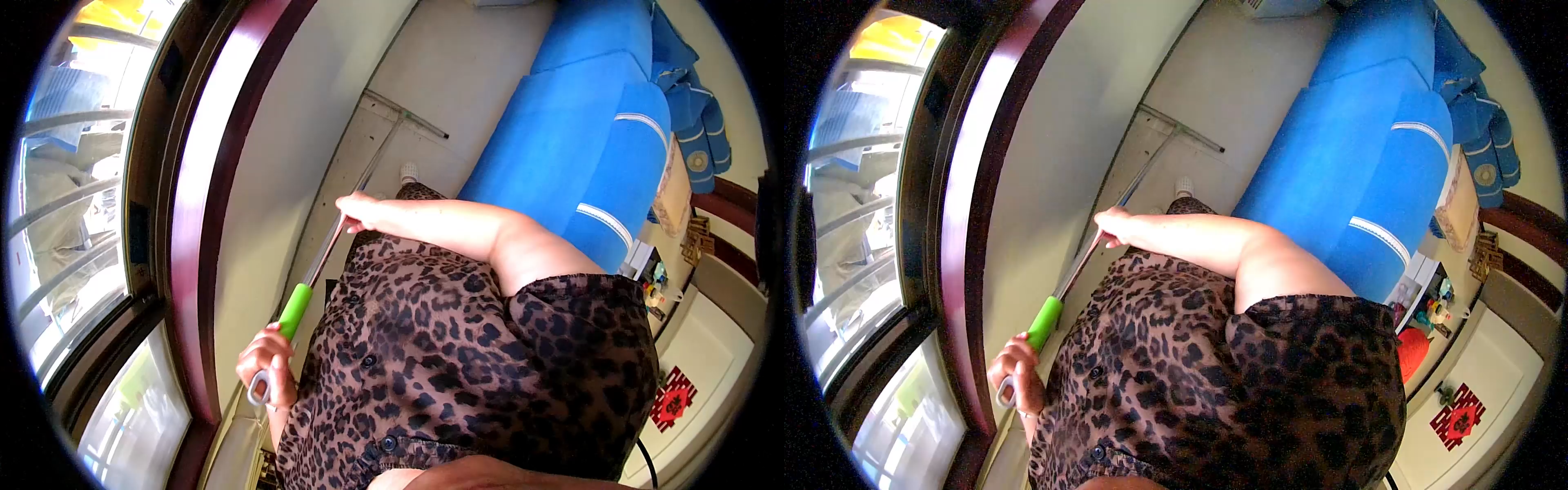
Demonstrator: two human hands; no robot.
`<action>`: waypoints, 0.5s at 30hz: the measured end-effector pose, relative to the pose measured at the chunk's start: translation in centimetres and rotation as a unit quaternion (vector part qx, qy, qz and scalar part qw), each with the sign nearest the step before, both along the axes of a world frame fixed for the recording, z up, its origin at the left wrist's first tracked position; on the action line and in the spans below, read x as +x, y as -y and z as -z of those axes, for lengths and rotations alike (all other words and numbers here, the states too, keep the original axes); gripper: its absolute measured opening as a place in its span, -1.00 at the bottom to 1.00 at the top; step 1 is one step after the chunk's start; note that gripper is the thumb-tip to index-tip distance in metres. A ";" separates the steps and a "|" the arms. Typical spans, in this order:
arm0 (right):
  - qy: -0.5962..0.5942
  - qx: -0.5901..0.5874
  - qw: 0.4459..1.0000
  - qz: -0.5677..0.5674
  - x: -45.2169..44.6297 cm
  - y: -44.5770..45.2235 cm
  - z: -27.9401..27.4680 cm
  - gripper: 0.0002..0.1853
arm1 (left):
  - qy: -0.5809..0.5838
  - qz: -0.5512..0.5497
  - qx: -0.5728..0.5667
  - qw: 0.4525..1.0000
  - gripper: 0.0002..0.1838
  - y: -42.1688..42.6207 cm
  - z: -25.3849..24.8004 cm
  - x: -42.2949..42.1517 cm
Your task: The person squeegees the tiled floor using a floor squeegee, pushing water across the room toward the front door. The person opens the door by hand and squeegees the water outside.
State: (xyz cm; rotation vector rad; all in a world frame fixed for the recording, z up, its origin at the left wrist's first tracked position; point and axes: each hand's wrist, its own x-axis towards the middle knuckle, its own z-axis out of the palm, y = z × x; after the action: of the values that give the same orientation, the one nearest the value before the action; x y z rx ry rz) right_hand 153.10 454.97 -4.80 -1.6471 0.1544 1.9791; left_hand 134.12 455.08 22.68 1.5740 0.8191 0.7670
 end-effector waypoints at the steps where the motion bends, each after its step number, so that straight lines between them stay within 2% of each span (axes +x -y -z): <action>1: -0.011 0.013 1.000 0.016 -0.9 0.6 -0.6 -0.80 | -0.007 -0.013 -0.001 1.000 -0.66 0.4 -0.4 -0.7; 4: -0.078 0.033 0.996 0.021 -3.0 1.6 -1.2 -0.82 | 0.006 -0.064 -0.007 0.998 -0.66 1.3 -1.9 -1.2; 9: -0.105 0.058 0.990 0.072 -2.9 2.8 -3.6 -0.84 | 0.036 -0.017 0.026 0.999 -0.65 1.1 -3.7 -0.4; 15: -0.013 0.045 0.981 0.191 3.7 1.1 -3.1 -0.87 | 0.076 0.055 0.010 0.996 -0.67 -1.9 -1.8 4.2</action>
State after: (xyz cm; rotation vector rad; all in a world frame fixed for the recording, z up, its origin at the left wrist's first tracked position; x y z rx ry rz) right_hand 156.84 453.91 -1.70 -1.4129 0.3561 1.6901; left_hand 138.36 457.01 24.53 1.5441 0.6115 0.8070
